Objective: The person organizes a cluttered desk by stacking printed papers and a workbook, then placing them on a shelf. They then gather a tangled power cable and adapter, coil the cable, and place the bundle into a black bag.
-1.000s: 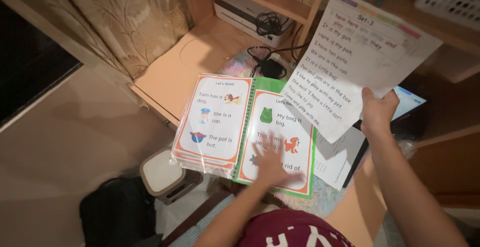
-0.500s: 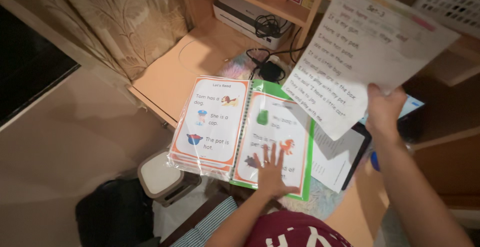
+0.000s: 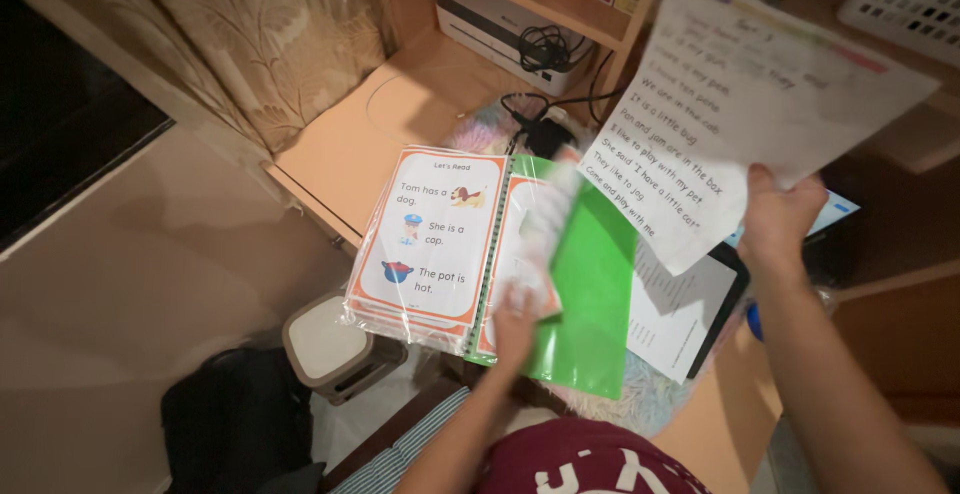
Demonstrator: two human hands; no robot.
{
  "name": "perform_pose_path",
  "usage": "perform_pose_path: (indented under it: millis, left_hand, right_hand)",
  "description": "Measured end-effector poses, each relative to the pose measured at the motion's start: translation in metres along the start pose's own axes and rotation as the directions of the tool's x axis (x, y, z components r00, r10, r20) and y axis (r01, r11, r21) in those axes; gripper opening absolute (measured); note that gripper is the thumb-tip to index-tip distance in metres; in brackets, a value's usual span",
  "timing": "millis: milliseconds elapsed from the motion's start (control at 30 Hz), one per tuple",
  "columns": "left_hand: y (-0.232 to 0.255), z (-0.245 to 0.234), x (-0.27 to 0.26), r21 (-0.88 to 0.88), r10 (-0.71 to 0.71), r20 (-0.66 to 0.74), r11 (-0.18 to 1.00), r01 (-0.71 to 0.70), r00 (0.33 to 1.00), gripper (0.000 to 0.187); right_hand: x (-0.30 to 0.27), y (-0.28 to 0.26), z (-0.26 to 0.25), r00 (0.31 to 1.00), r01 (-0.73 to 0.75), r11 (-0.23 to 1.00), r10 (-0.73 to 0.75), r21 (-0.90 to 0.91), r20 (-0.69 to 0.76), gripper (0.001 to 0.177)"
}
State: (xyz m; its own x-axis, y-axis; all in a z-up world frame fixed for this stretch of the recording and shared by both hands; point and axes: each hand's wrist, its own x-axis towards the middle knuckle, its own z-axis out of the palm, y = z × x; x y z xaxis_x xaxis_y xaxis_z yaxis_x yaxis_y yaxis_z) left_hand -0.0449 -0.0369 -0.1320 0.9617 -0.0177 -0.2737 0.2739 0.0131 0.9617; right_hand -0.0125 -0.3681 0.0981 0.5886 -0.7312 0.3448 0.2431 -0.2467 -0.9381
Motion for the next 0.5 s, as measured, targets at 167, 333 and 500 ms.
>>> perform_pose_path:
  millis: [167, 333, 500]
  left_hand:
    - [0.018, -0.118, 0.053, 0.155, 0.173, -0.372, 0.980, -0.123, 0.912, 0.065]
    - [0.068, -0.208, 0.079, 0.315, 0.329, -0.658, 0.937, -0.149, 0.678, 0.053]
    - [0.109, -0.196, 0.102, 0.540, 0.556, -0.645, 0.817, -0.202, 0.524, 0.029]
  right_hand:
    - [-0.008, 0.001, 0.013, 0.983, -0.167, 0.980, 0.157, 0.104, 0.098, 0.032]
    - [-0.023, 0.009, 0.053, 0.915, -0.361, 0.924, 0.325, 0.126, 0.242, 0.040]
    - [-0.032, 0.055, 0.088, 0.890, -0.331, 0.944, 0.317, -0.013, 0.329, 0.039]
